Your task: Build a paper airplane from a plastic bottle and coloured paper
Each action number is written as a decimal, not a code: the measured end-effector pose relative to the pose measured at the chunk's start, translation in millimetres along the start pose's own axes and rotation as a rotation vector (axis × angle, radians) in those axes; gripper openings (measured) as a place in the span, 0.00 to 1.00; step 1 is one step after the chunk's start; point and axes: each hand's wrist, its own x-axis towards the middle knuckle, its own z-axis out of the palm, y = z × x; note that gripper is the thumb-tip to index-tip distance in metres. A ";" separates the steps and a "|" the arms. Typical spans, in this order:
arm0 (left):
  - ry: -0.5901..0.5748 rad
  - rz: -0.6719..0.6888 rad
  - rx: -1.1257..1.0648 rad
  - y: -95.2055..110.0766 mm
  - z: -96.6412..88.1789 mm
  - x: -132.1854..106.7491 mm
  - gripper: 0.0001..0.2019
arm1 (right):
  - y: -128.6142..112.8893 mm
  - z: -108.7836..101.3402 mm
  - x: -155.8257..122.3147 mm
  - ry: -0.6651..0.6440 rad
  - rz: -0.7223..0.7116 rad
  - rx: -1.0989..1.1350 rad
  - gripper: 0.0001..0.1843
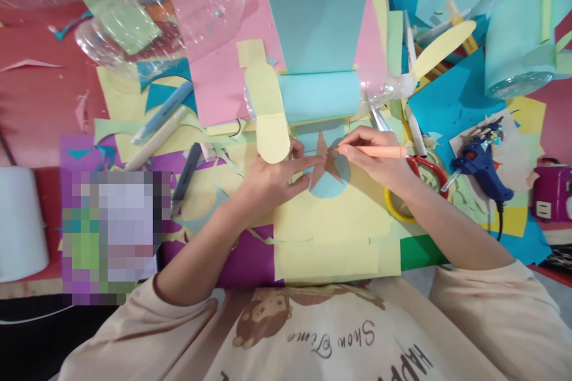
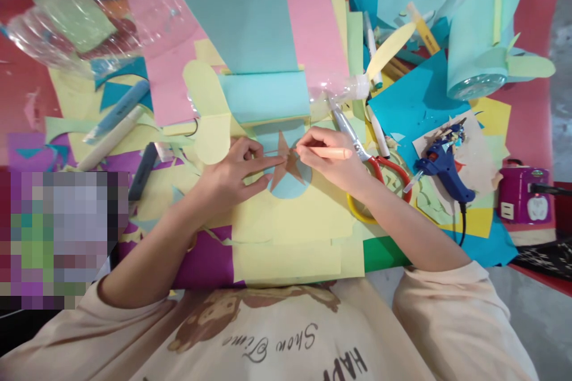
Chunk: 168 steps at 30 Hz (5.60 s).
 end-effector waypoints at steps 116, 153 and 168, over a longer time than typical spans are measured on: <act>0.111 0.142 0.196 9.5 -5.2 -3.3 0.14 | -8.4 0.3 -18.9 0.028 -0.049 -0.136 0.05; 0.089 0.116 0.172 8.9 -4.7 -2.5 0.14 | -1.4 0.7 -22.3 0.111 -0.037 -0.119 0.04; 0.073 0.105 0.168 8.1 -3.9 -3.5 0.15 | -1.8 2.2 -19.4 0.037 -0.138 -0.198 0.02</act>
